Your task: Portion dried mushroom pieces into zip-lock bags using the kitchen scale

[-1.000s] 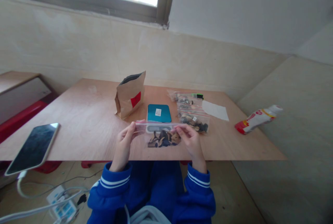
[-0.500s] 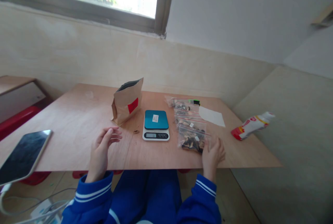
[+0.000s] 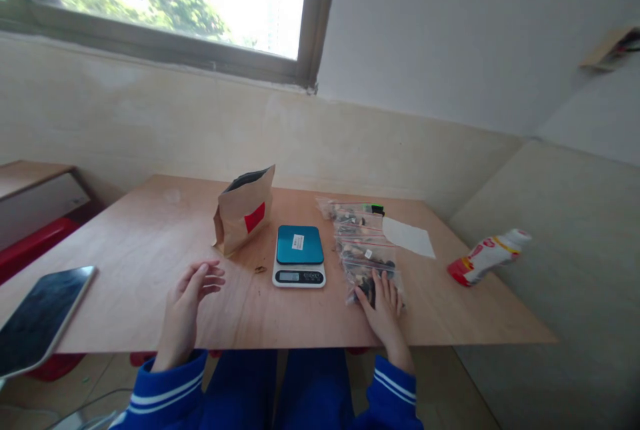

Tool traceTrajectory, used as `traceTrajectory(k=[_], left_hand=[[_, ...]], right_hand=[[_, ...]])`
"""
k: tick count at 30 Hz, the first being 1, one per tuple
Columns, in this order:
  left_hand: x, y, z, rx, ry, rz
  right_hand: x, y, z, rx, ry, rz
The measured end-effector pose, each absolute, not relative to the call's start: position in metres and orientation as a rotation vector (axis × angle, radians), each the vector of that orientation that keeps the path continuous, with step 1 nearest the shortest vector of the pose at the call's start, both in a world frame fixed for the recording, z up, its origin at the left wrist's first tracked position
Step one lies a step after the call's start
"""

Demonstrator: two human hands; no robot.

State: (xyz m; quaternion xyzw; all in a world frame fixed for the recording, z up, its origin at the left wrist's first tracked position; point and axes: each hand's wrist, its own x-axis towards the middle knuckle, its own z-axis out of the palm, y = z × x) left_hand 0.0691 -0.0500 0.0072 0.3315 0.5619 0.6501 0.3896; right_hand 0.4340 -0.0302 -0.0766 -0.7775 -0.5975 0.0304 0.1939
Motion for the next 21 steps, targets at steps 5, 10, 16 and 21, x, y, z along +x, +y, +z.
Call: traceTrajectory(k=[5, 10, 16, 21], left_hand=[[0.061, -0.057, 0.007, 0.789, 1.476, 1.611], [0.046, -0.065, 0.005, 0.750, 1.500, 1.628], [0.040, -0.062, 0.004, 0.685, 1.519, 1.645], [0.048, -0.057, 0.004, 0.726, 1.503, 1.583]], right_hand=[[0.444, -0.023, -0.078, -2.134, -1.676, 0.094], [0.440, -0.017, -0.075, -2.172, -1.666, 0.113], [0.440, -0.023, -0.074, -2.152, -1.681, 0.116], [0.439, -0.024, -0.076, -2.161, -1.682, 0.111]])
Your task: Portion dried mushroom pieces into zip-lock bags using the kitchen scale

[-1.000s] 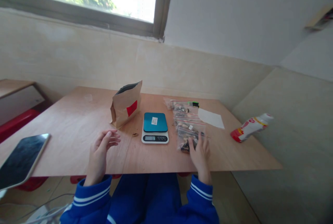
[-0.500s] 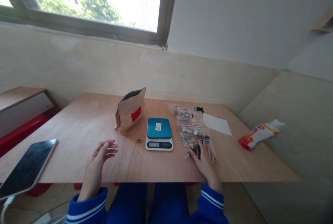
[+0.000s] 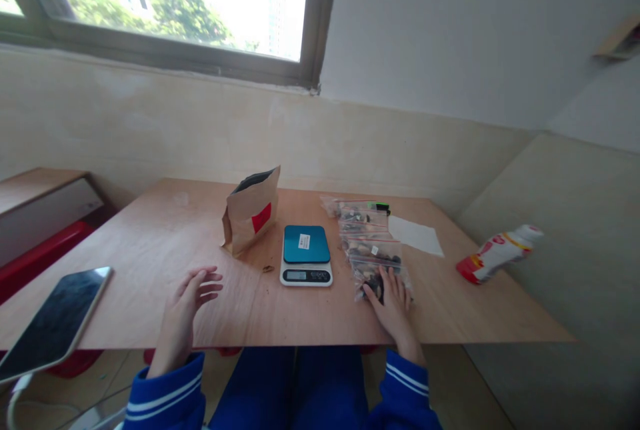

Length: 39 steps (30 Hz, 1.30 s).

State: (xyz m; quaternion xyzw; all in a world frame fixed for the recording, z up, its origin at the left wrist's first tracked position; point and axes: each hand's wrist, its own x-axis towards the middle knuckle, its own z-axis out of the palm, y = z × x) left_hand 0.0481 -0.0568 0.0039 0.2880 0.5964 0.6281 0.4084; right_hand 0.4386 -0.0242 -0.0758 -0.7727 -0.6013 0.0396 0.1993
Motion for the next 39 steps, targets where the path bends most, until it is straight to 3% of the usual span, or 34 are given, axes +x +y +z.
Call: traceTrajectory(k=[18, 39], left_hand=[[0.061, -0.047, -0.010, 0.804, 1.475, 1.404], [0.070, -0.048, -0.012, 0.810, 1.429, 1.371]], right_hand=[[0.431, -0.020, -0.093, -1.993, -1.608, -0.316], [0.432, -0.024, -0.091, -1.875, -1.596, -0.347]])
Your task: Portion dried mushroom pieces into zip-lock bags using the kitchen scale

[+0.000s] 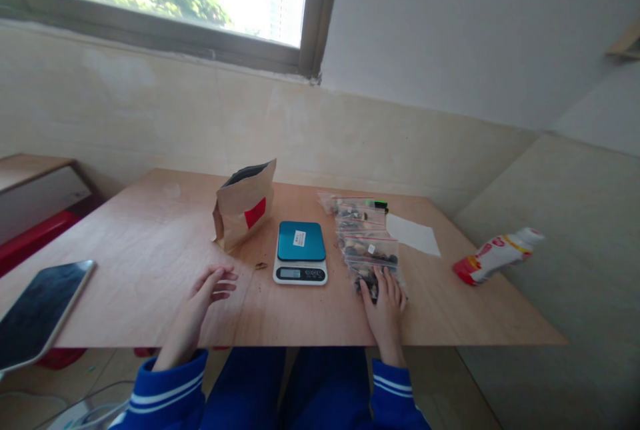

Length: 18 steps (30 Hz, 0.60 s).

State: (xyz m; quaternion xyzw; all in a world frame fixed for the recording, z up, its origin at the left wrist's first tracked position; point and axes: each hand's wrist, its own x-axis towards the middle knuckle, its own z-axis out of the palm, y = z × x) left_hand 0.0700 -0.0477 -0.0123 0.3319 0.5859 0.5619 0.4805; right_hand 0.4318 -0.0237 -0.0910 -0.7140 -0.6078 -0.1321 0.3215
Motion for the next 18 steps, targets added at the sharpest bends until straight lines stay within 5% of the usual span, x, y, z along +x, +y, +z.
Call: traceTrajectory(k=[7, 18], left_hand=[[0.089, -0.054, 0.011, 0.949, 1.351, 1.332], [0.148, -0.063, 0.024, 0.943, 0.951, 1.017]], right_hand=[[0.432, -0.035, -0.072, -1.550, -1.529, 0.015], [0.325, -0.074, 0.045, -0.819, -1.929, 0.828]])
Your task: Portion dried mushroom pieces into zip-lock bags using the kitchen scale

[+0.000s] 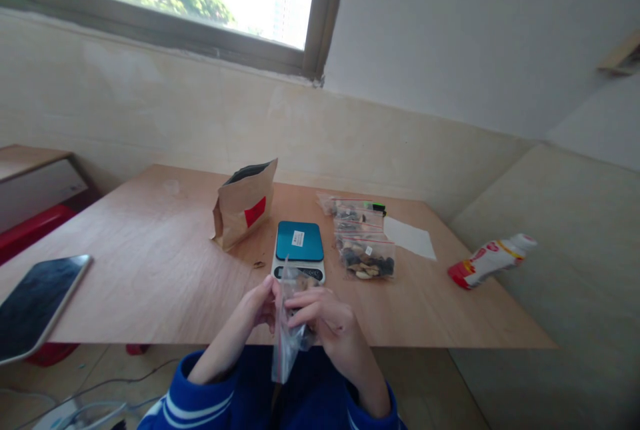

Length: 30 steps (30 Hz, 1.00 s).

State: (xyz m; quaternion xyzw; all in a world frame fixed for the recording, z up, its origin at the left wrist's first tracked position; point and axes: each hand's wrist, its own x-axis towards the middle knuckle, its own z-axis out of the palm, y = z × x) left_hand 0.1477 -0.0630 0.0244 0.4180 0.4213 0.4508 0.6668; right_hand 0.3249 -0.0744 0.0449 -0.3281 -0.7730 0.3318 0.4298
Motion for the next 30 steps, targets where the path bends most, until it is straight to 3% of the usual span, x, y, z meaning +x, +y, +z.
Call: traceTrajectory(k=[8, 12, 24, 30], left_hand=[[0.103, -0.074, 0.029, 1.154, 1.215, 1.008], [0.091, -0.071, 0.031, 1.197, 1.233, 1.198], [0.130, -0.078, 0.043, 1.089, 1.224, 1.481], [0.124, -0.073, 0.043, 1.137, 1.228, 1.416]], right_hand=[[0.294, -0.069, 0.048, -0.750, -2.096, 0.941], [0.293, -0.073, 0.059, -0.724, -2.114, 1.043], [0.252, -0.067, 0.056, -0.936, -1.822, 1.251], [0.257, -0.066, 0.052, -0.992, -1.964, 1.093]])
